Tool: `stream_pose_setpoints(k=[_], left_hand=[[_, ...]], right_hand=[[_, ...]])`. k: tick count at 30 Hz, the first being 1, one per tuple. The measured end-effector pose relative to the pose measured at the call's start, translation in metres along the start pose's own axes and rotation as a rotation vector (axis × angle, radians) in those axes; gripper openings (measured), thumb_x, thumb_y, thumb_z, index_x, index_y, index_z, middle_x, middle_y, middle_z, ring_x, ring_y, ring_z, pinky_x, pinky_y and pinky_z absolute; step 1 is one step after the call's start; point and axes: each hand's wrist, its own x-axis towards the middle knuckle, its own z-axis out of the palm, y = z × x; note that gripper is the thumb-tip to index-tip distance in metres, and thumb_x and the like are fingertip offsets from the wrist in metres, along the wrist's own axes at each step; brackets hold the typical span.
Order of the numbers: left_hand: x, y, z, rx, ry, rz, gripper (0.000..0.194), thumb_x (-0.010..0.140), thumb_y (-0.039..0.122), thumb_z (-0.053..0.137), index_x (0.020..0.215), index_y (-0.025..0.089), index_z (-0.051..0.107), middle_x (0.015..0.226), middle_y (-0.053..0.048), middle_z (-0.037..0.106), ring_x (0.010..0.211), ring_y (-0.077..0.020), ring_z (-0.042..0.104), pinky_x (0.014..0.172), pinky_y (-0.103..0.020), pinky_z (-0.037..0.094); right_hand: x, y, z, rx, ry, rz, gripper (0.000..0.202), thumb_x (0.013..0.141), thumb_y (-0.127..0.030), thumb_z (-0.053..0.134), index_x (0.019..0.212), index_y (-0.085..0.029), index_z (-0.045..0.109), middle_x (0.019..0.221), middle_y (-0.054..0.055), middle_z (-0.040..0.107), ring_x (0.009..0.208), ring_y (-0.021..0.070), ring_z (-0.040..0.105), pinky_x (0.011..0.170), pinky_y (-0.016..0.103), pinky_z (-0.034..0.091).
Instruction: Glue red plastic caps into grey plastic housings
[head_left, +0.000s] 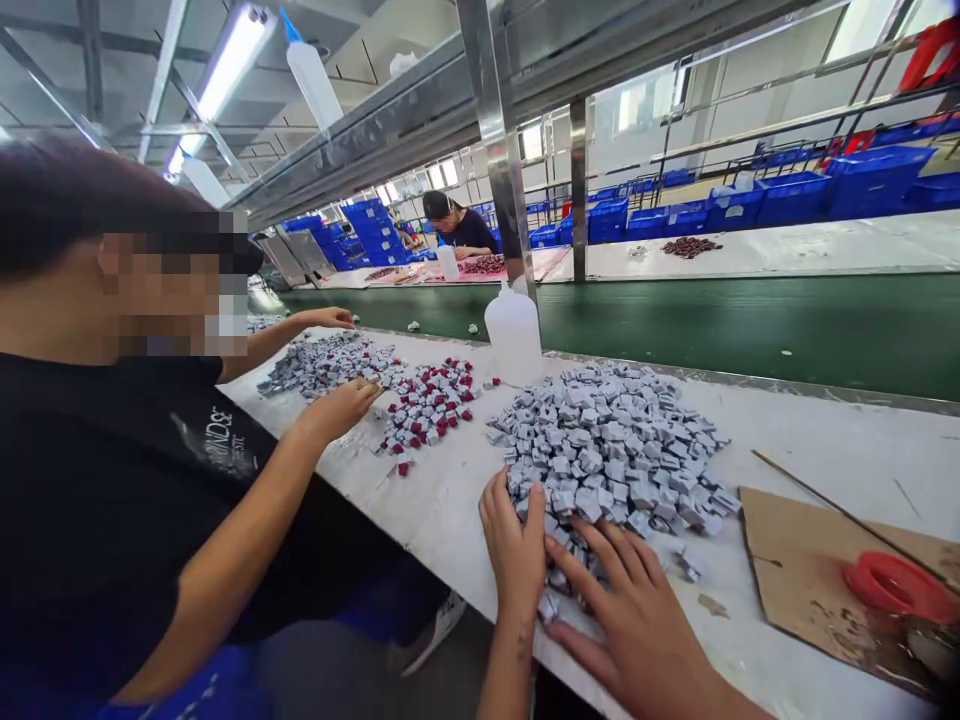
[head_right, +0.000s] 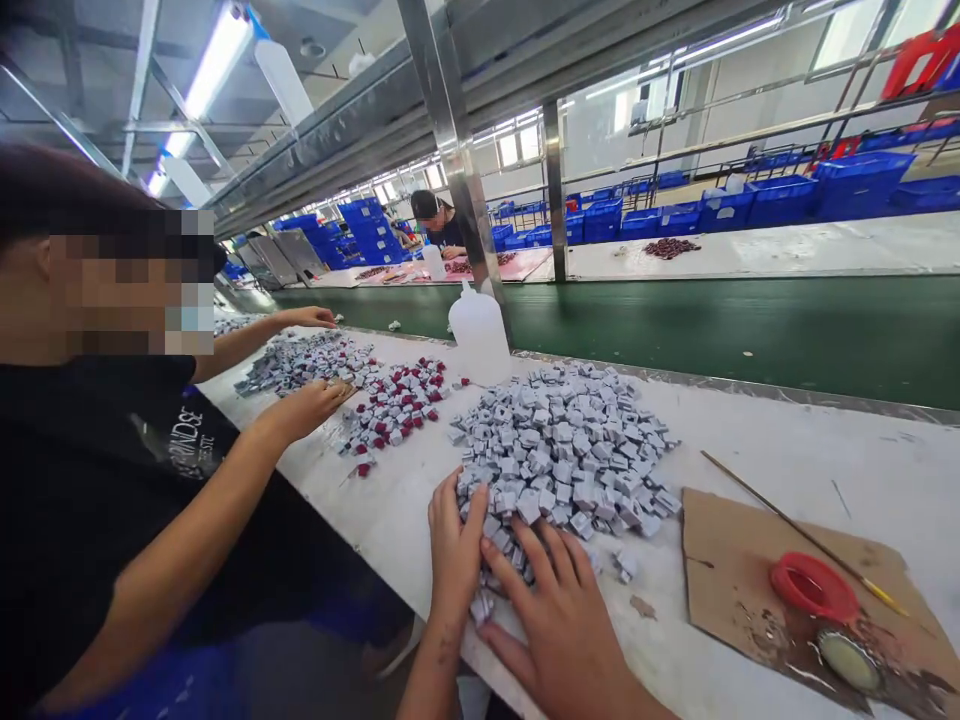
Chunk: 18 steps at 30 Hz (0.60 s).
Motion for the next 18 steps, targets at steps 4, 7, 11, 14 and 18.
stream_pose_setpoints(k=[4, 7, 11, 14, 18], left_hand=[[-0.005, 0.006, 0.005, -0.032, 0.047, -0.032, 0.039, 0.094, 0.031, 0.056, 0.13, 0.018, 0.05, 0.137, -0.011, 0.051, 0.132, -0.0315, 0.043, 0.108, -0.057, 0.034], [-0.007, 0.008, 0.002, -0.063, 0.028, -0.059, 0.044, 0.096, 0.031, 0.05, 0.136, 0.014, 0.042, 0.143, -0.017, 0.044, 0.138, -0.0324, 0.036, 0.112, -0.055, 0.03], [-0.013, -0.001, -0.026, -0.121, -0.186, 0.021, 0.082, 0.083, 0.047, 0.065, 0.148, 0.014, 0.027, 0.158, -0.019, 0.023, 0.147, -0.0312, 0.022, 0.118, -0.047, 0.027], [-0.023, -0.008, -0.047, -0.095, -0.432, 0.127, 0.129, 0.041, 0.05, 0.093, 0.151, 0.027, 0.029, 0.165, -0.012, 0.006, 0.149, -0.0411, 0.006, 0.118, -0.058, 0.02], [-0.032, -0.005, -0.048, 0.09, -0.482, 0.166, 0.125, 0.046, 0.062, 0.087, 0.152, 0.031, 0.029, 0.165, -0.012, -0.005, 0.146, -0.0483, -0.011, 0.112, -0.073, 0.01]], right_hand=[[-0.001, 0.0, -0.003, 0.075, -0.029, 0.026, 0.033, 0.1, -0.043, 0.046, 0.121, -0.024, 0.063, 0.122, 0.007, 0.059, 0.113, 0.0278, 0.049, 0.1, 0.041, 0.028], [-0.002, 0.004, -0.005, 0.089, -0.045, -0.013, 0.033, 0.102, -0.04, 0.041, 0.118, -0.021, 0.063, 0.121, 0.01, 0.058, 0.113, 0.0298, 0.049, 0.098, 0.043, 0.03], [-0.009, 0.012, -0.012, 0.106, -0.039, -0.113, 0.033, 0.101, -0.038, 0.042, 0.121, -0.018, 0.059, 0.122, 0.013, 0.055, 0.113, 0.0316, 0.051, 0.097, 0.045, 0.034], [-0.025, 0.022, -0.013, 0.134, -0.049, -0.112, 0.04, 0.098, -0.046, 0.046, 0.128, -0.02, 0.055, 0.13, 0.015, 0.051, 0.116, 0.0368, 0.051, 0.098, 0.051, 0.036], [-0.043, 0.035, -0.004, 0.197, -0.1, 0.012, 0.05, 0.093, -0.041, 0.052, 0.141, -0.031, 0.045, 0.146, 0.013, 0.039, 0.131, 0.047, 0.037, 0.106, 0.068, 0.027]])
